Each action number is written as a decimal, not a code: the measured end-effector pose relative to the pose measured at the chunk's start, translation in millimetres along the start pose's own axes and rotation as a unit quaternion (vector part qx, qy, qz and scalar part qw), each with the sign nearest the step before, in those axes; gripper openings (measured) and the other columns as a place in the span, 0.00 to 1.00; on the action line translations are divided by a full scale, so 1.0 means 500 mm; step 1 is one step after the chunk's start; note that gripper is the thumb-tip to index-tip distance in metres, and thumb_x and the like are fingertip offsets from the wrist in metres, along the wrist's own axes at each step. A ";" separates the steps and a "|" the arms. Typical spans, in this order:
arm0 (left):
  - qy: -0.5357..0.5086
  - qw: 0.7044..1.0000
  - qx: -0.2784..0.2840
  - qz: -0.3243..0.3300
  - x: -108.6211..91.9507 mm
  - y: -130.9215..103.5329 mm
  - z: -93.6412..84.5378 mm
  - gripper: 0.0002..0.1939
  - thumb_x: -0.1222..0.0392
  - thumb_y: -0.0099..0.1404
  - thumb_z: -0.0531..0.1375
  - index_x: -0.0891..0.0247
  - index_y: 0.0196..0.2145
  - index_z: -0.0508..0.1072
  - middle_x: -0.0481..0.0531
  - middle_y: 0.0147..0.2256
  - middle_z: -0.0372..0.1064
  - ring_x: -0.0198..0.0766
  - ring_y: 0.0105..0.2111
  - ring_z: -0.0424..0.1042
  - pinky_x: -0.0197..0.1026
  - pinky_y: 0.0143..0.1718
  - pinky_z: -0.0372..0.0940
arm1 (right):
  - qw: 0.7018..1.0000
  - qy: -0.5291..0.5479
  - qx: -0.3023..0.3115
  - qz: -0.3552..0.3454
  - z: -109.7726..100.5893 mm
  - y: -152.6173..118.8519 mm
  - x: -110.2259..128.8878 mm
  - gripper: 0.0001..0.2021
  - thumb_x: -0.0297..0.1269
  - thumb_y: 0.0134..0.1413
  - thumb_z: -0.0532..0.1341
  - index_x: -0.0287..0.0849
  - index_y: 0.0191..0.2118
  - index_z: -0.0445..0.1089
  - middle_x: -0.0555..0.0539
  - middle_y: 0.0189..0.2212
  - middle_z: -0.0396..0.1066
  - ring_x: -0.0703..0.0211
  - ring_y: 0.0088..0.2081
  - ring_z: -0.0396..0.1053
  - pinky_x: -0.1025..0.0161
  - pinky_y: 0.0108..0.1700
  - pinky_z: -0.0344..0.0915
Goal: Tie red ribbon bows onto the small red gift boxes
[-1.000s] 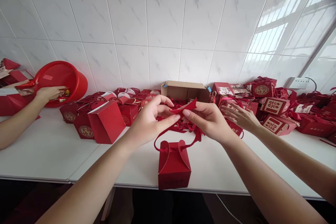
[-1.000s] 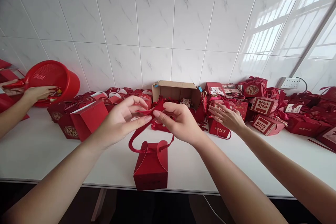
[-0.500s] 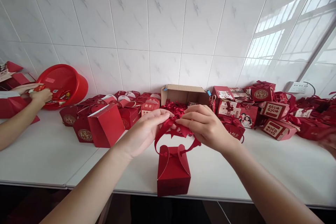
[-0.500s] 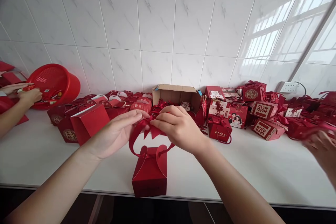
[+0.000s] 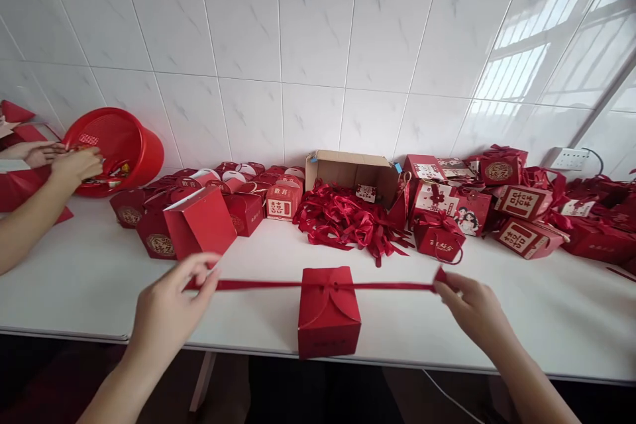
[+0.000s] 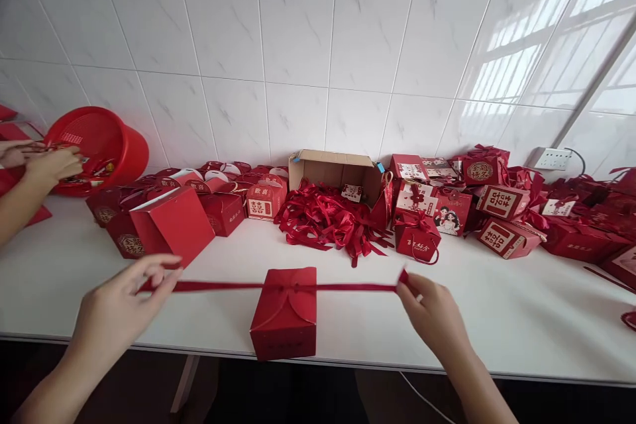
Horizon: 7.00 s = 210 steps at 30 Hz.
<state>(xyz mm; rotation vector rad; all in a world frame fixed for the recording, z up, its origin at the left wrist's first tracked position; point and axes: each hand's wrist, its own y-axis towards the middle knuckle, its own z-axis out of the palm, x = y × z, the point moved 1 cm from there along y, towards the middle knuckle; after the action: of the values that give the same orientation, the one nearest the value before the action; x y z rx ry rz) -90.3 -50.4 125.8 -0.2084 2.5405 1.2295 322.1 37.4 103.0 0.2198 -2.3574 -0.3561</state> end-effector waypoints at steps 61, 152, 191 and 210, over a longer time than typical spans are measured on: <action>-0.323 0.914 0.233 -0.080 -0.220 -0.030 0.079 0.20 0.54 0.59 0.59 0.55 0.48 0.58 0.55 0.52 0.62 0.46 0.55 0.60 0.49 0.55 0.53 | 0.936 0.284 0.151 -0.140 0.126 -0.002 0.211 0.11 0.41 0.56 0.58 0.40 0.30 0.74 0.47 0.30 0.69 0.63 0.30 0.63 0.66 0.32 0.60; -0.319 0.922 0.219 -0.002 -0.201 -0.036 0.083 0.04 0.61 0.59 0.60 0.61 0.27 0.71 0.48 0.30 0.71 0.36 0.33 0.71 0.38 0.37 0.65 | 0.877 0.393 0.278 -0.010 0.138 -0.054 0.229 0.10 0.42 0.54 0.61 0.50 0.40 0.76 0.46 0.55 0.56 0.55 0.59 0.54 0.60 0.57 0.56; -0.143 0.860 0.437 0.223 -0.216 0.083 0.035 0.08 0.67 0.59 0.57 0.57 0.25 0.70 0.48 0.30 0.69 0.41 0.36 0.68 0.37 0.36 0.60 | 0.880 0.174 0.291 -0.332 0.096 0.059 0.244 0.18 0.20 0.47 0.54 0.43 0.43 0.69 0.50 0.32 0.68 0.64 0.33 0.66 0.66 0.36 0.65; -0.210 0.842 0.471 0.158 -0.188 0.087 0.050 0.06 0.57 0.62 0.55 0.57 0.32 0.71 0.49 0.37 0.67 0.39 0.36 0.68 0.37 0.37 0.64 | 0.850 0.055 0.254 -0.459 0.114 0.009 0.206 0.20 0.25 0.56 0.56 0.45 0.53 0.69 0.43 0.39 0.62 0.60 0.37 0.64 0.62 0.40 0.69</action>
<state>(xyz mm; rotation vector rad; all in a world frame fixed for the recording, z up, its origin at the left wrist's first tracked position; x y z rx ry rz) -8.0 -4.2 174.8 0.6466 2.4843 -0.0446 208.3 26.1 131.1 1.5948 -2.0293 -0.1279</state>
